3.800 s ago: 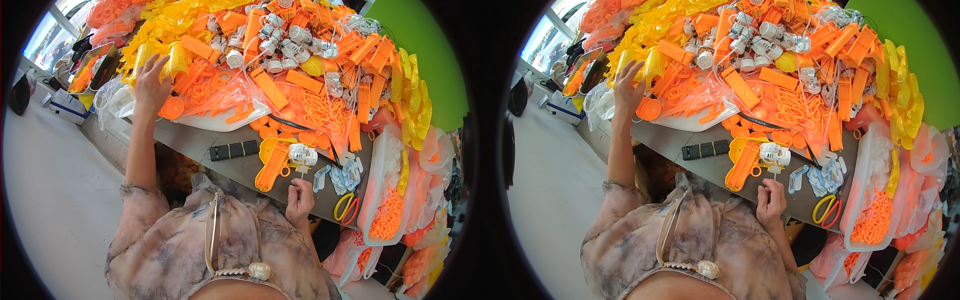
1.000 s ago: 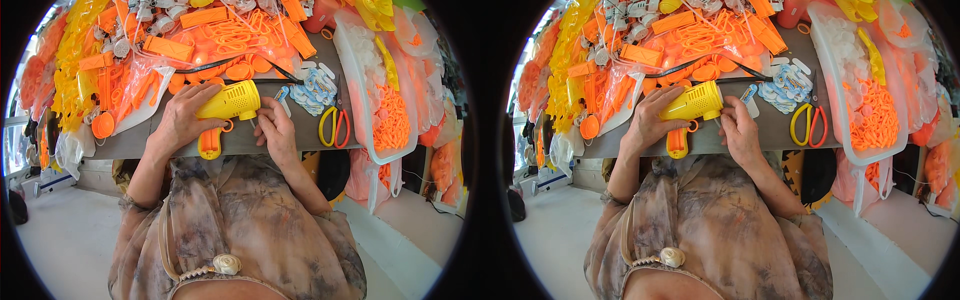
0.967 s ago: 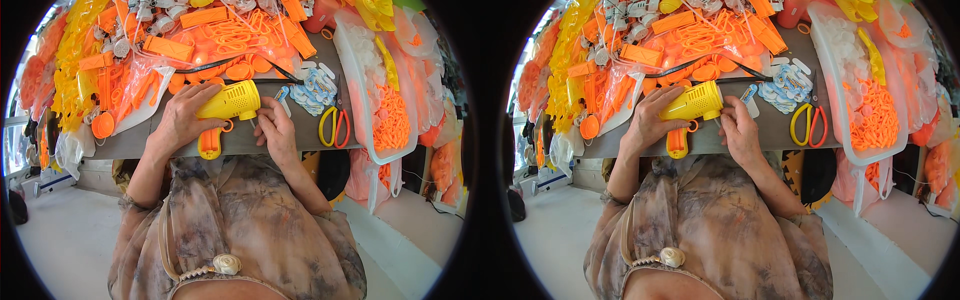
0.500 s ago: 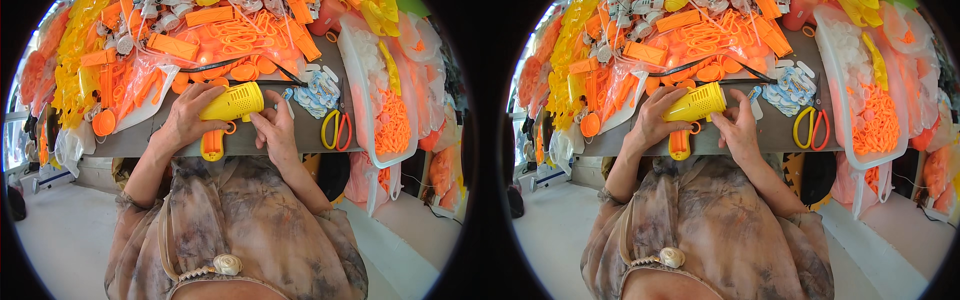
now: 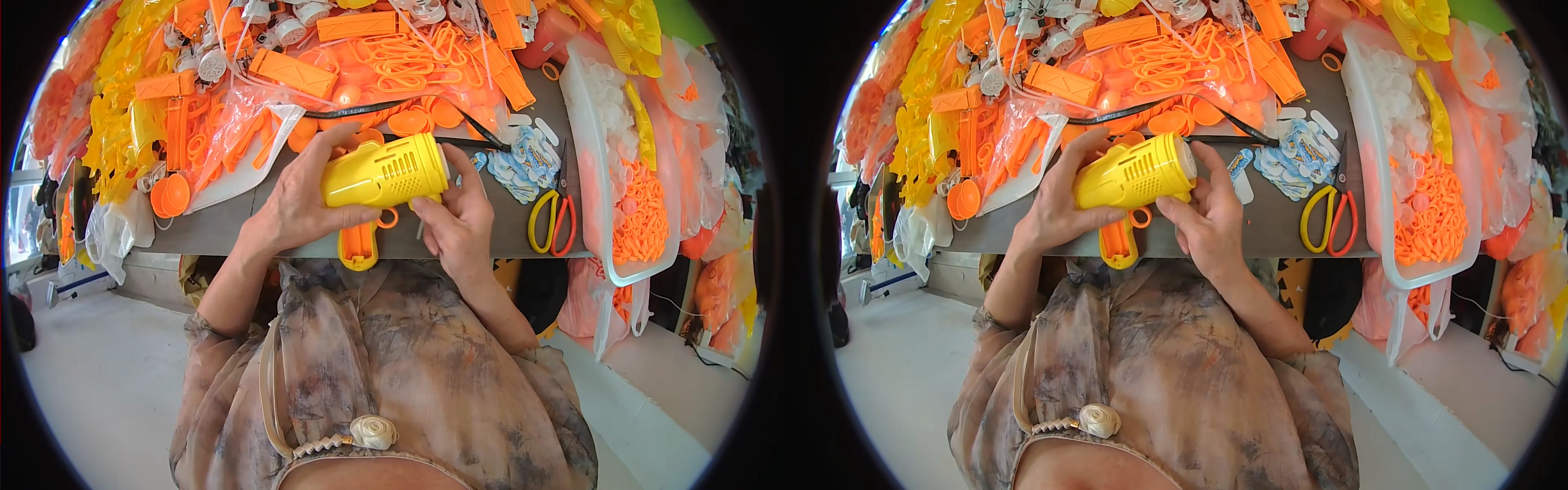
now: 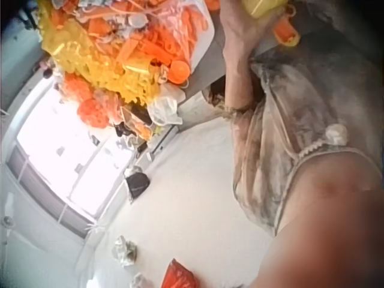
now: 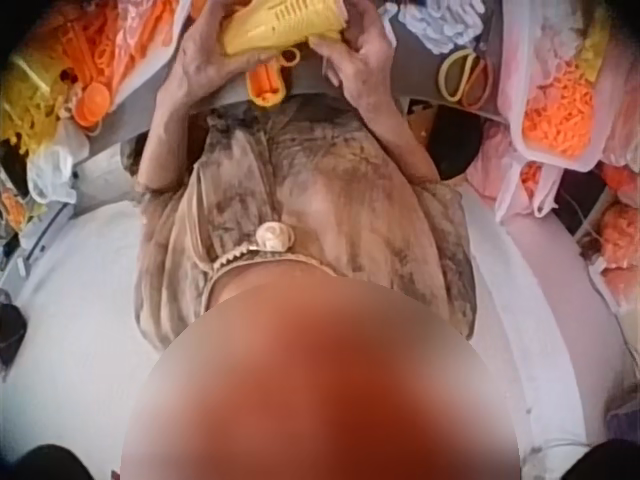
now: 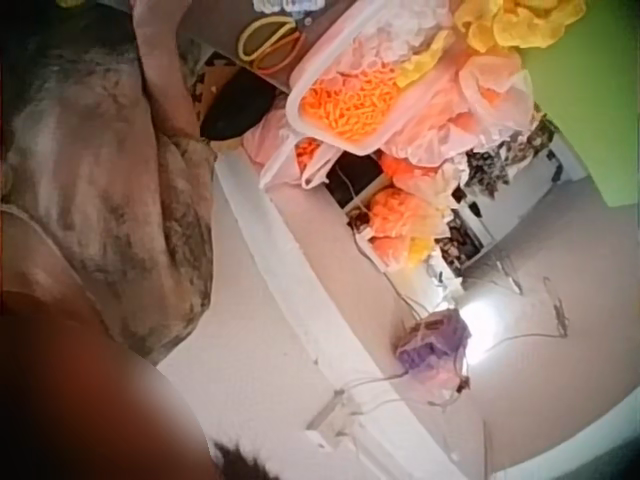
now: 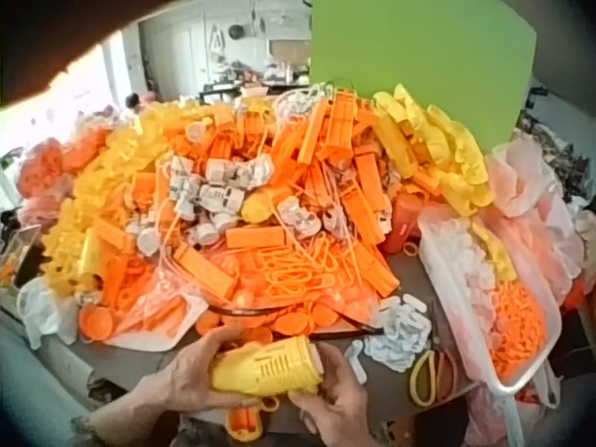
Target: Assembling toy bubble guns and applying decorative stickers to them.
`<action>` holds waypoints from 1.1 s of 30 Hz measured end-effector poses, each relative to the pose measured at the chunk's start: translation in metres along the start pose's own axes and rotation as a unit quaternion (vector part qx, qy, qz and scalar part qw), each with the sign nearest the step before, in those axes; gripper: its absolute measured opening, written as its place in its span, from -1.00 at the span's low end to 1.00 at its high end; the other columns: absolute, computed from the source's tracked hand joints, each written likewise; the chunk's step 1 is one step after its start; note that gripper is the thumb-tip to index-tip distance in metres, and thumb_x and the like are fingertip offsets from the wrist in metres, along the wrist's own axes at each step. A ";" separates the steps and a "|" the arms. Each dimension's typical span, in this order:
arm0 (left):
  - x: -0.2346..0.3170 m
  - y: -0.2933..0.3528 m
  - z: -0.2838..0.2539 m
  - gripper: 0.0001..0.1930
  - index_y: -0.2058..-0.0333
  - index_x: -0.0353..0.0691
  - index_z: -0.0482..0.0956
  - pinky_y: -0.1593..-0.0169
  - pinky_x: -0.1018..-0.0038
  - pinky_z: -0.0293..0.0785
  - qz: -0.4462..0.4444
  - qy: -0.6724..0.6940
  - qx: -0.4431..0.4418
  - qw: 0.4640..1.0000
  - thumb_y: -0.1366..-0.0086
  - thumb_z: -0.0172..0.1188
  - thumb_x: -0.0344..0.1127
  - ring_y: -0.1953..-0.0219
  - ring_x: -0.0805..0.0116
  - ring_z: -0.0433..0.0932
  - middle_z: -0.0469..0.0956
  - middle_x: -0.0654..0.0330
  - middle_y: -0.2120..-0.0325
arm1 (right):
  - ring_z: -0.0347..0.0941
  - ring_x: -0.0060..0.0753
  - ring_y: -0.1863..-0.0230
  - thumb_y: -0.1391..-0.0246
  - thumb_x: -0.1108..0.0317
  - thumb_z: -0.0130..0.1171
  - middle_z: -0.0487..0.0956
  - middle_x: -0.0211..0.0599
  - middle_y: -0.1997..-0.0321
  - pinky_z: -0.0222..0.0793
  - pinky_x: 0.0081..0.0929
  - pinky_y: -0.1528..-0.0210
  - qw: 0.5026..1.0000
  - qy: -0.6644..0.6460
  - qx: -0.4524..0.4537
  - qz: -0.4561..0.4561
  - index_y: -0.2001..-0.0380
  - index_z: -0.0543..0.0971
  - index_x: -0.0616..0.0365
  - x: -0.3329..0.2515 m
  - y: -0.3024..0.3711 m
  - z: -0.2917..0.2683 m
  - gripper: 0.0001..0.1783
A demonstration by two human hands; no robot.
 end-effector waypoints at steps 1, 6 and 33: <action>-0.001 0.000 -0.002 -0.07 -0.13 -0.25 0.21 0.04 0.34 0.41 -0.029 0.063 -0.015 0.997 0.22 0.50 -0.13 0.11 0.12 0.49 0.47 0.02 0.17 | 0.17 -0.74 0.75 0.03 0.60 0.08 0.51 -0.11 0.18 0.02 -0.80 0.81 1.000 0.001 -0.002 0.001 -0.21 0.07 0.24 -0.008 0.005 0.003 -0.29; 0.034 0.000 -0.004 -0.20 0.03 -0.36 0.38 0.15 0.42 0.47 -0.005 0.062 -0.144 0.988 0.32 0.51 -0.21 0.28 0.24 0.59 0.58 0.02 0.33 | 0.51 -0.35 0.17 0.10 0.73 0.08 0.42 0.04 -0.03 0.45 -0.54 0.18 0.971 0.082 -0.138 -0.177 -0.27 -0.05 0.24 -0.062 0.038 0.031 -0.14; 0.083 0.012 -0.013 -0.36 0.16 -0.41 0.38 0.33 0.30 0.46 0.199 -0.114 -0.013 0.973 0.24 0.40 -0.23 0.38 0.07 0.53 0.48 0.00 0.39 | 0.40 -0.20 0.29 0.33 0.22 0.46 0.42 -0.07 0.23 0.36 -0.39 0.29 0.821 0.313 -0.180 -0.443 0.08 0.33 0.30 -0.097 0.035 0.052 -0.26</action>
Point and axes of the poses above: each hand's wrist, its own y-axis away from the middle knuckle, its own z-axis out of the palm, x = y × z, the point moved 10 cm from there along -y, towards the middle knuckle
